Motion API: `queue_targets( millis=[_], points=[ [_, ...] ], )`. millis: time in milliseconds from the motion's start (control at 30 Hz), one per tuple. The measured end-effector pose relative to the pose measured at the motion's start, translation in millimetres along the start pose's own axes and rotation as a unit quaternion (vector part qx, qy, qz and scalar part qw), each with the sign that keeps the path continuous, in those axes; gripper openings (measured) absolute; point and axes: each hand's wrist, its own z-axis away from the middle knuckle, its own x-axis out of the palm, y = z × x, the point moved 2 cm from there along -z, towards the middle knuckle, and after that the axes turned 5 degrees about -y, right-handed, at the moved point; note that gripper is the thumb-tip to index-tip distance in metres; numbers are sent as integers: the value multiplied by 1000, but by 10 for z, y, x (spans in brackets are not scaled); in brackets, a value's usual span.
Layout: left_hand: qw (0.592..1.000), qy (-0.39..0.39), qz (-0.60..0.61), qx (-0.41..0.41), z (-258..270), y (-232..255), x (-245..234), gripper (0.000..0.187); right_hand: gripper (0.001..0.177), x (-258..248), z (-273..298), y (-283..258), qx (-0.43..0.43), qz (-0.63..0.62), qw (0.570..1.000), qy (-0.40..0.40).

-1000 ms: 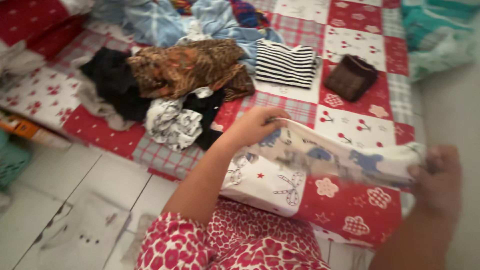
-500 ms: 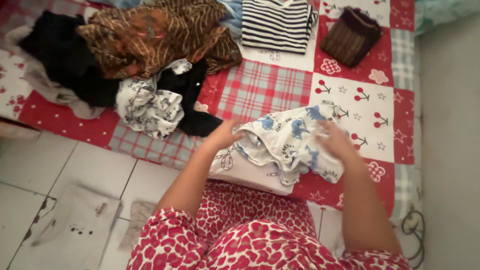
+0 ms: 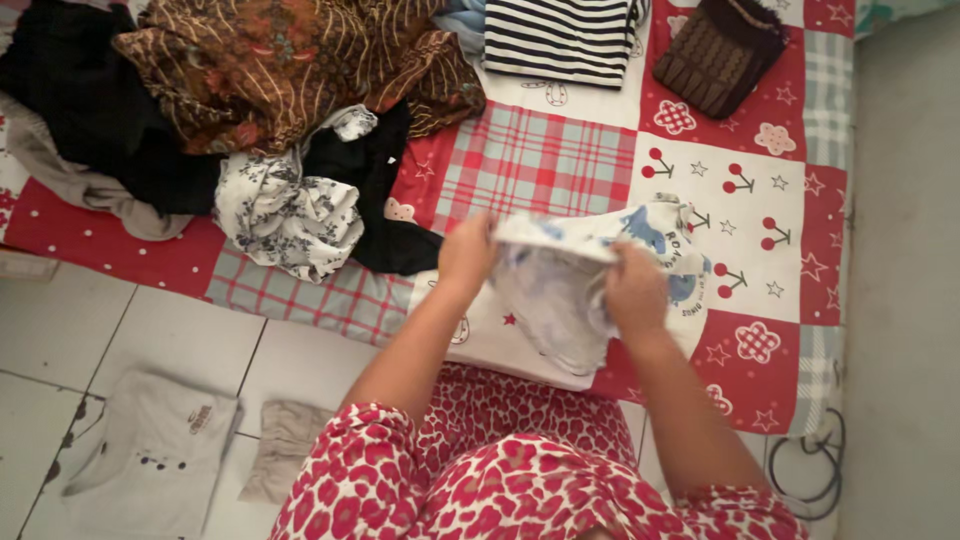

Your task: The person irons and folds a shirt and a pair of trousers by hand using an iron on a bed.

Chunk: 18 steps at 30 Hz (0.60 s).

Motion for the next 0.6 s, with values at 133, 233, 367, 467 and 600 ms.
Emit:
queue_targets(
  millis=[133,233,367,467,600],
  points=[
    [943,153,287,66,-392,484,-240,23,22,-808,-90,-201,-126,49,974,180],
    [885,241,389,81,-538,542,-306,21,23,-917,-91,-258,-4,-56,993,102],
    [714,110,655,-222,55,396,559,86,26,-602,228,-345,-64,-155,985,30],
    [622,-246,687,-284,1015,388,1276,54,17,-230,684,-479,-158,-128,968,-144],
    [790,-105,531,-286,1317,82,1288,41,10,-29,1154,-465,-247,-130,952,-124]
  ],
)
